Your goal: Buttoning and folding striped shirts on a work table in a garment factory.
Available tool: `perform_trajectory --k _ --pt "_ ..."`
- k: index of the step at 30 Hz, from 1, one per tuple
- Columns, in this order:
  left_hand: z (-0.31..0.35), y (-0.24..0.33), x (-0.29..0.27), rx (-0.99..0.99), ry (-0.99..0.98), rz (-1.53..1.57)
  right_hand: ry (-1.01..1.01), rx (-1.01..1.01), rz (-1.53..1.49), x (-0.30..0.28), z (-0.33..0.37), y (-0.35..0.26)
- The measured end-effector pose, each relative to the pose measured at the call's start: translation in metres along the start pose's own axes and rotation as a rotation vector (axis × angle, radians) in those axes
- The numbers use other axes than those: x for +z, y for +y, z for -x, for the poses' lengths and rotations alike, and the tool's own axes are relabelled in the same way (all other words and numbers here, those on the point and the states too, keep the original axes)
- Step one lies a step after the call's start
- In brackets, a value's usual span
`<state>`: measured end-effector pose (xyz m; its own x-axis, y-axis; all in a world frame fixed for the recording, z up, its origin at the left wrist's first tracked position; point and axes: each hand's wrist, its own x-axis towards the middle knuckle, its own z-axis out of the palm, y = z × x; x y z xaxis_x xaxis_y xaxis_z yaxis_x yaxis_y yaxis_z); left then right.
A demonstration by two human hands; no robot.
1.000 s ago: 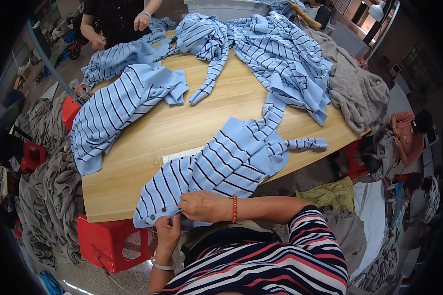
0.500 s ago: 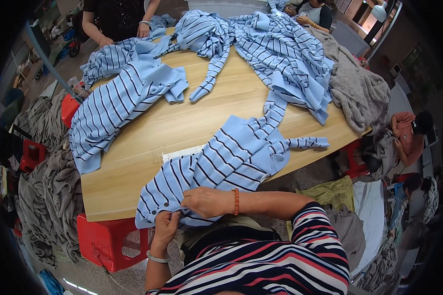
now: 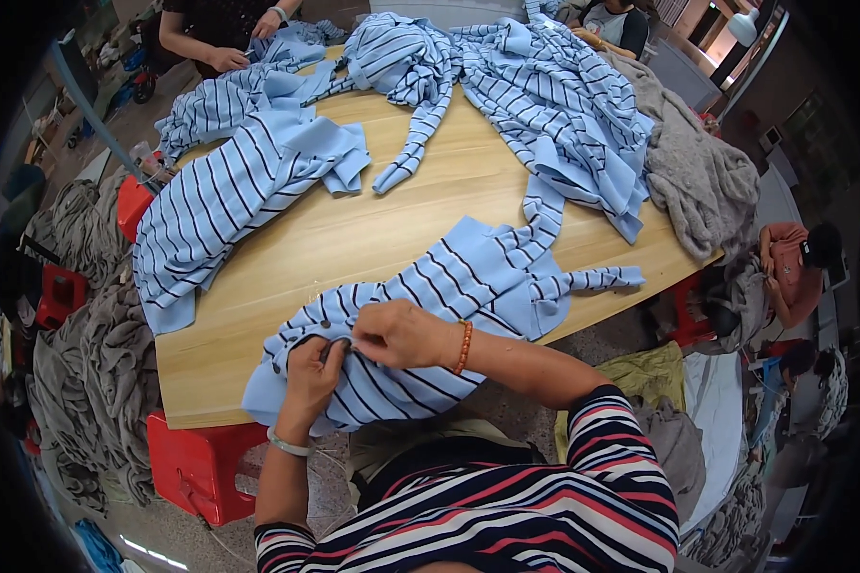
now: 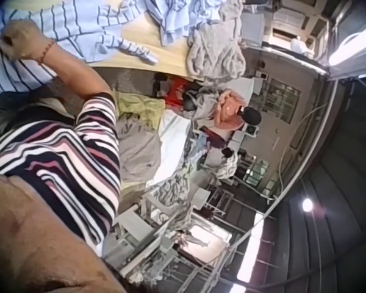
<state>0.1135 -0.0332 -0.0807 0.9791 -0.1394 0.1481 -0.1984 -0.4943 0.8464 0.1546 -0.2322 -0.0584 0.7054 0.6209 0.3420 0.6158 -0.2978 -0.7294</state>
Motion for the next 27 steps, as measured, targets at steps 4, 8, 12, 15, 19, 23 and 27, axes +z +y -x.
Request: perform_trajectory --k 4,8,12,15,19,23,27 --pt "0.004 0.013 -0.006 -0.038 -0.056 -0.066 -0.038 0.15 -0.055 -0.014 0.001 0.004" --pt "0.043 0.011 -0.016 -0.193 -0.126 0.216 0.002 0.047 0.106 -0.009 0.014 0.005" --pt "0.074 0.019 -0.014 -0.248 -0.034 0.208 -0.072 -0.171 0.022 0.01 0.012 -0.036" --pt "0.079 0.028 -0.009 -0.158 0.044 0.149 -0.242 -0.132 0.062 0.025 0.016 -0.039" --pt "0.082 0.038 -0.007 -0.15 0.047 0.111 -0.268 -0.117 0.056 0.02 0.021 -0.039" --pt "0.087 0.031 -0.002 -0.123 0.023 0.037 -0.191 -0.199 0.0 0.02 0.026 -0.047" --pt "0.087 0.006 0.002 -0.211 -0.038 0.072 -0.153 -0.247 0.021 0.028 0.034 -0.047"
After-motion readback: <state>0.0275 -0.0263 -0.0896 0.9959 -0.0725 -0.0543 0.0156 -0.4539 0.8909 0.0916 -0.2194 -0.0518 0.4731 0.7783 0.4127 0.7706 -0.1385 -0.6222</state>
